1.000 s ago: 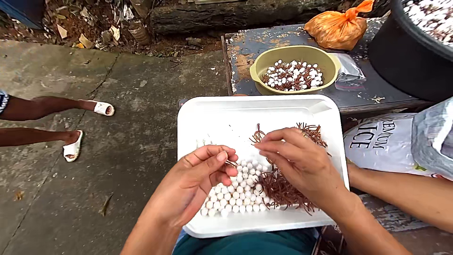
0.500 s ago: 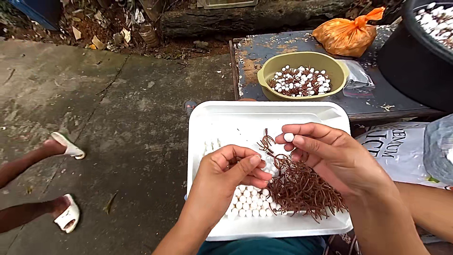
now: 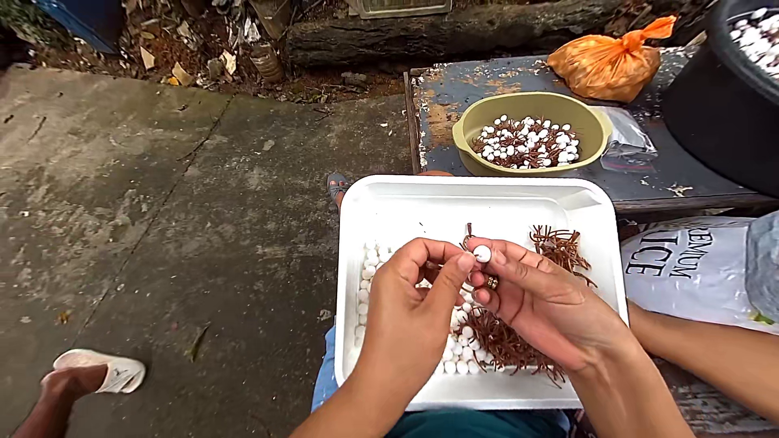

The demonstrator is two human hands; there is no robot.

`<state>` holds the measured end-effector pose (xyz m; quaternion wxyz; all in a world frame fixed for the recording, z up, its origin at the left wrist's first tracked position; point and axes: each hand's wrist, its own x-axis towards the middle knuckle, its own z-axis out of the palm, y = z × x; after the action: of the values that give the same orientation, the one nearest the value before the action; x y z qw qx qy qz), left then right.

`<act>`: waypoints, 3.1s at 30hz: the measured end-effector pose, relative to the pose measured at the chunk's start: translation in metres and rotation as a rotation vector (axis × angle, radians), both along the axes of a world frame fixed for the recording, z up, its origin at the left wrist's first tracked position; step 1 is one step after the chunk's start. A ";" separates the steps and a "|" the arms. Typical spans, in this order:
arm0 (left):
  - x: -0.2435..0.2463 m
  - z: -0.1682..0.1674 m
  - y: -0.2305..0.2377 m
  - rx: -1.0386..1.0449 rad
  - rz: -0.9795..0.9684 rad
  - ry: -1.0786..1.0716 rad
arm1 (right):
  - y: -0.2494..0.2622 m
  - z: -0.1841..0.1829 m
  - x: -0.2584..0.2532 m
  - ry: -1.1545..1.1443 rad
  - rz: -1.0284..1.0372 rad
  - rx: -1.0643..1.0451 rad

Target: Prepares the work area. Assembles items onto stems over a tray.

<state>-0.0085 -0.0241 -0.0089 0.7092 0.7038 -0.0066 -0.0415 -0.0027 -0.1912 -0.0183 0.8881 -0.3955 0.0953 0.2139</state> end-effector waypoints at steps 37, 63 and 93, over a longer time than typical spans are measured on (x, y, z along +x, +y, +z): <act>0.008 0.005 0.015 0.238 -0.122 -0.028 | -0.001 0.001 -0.003 -0.472 -0.150 -0.678; 0.013 -0.006 0.021 0.019 -0.029 0.031 | -0.066 -0.011 0.015 -0.864 0.039 -1.735; 0.008 -0.009 0.011 -0.215 -0.048 0.058 | -0.029 -0.008 0.004 -0.668 -0.080 -0.746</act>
<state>-0.0008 -0.0130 -0.0175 0.7794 0.6216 -0.0072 -0.0779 0.0009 -0.2199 -0.0258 0.6756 -0.7291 -0.1090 -0.0071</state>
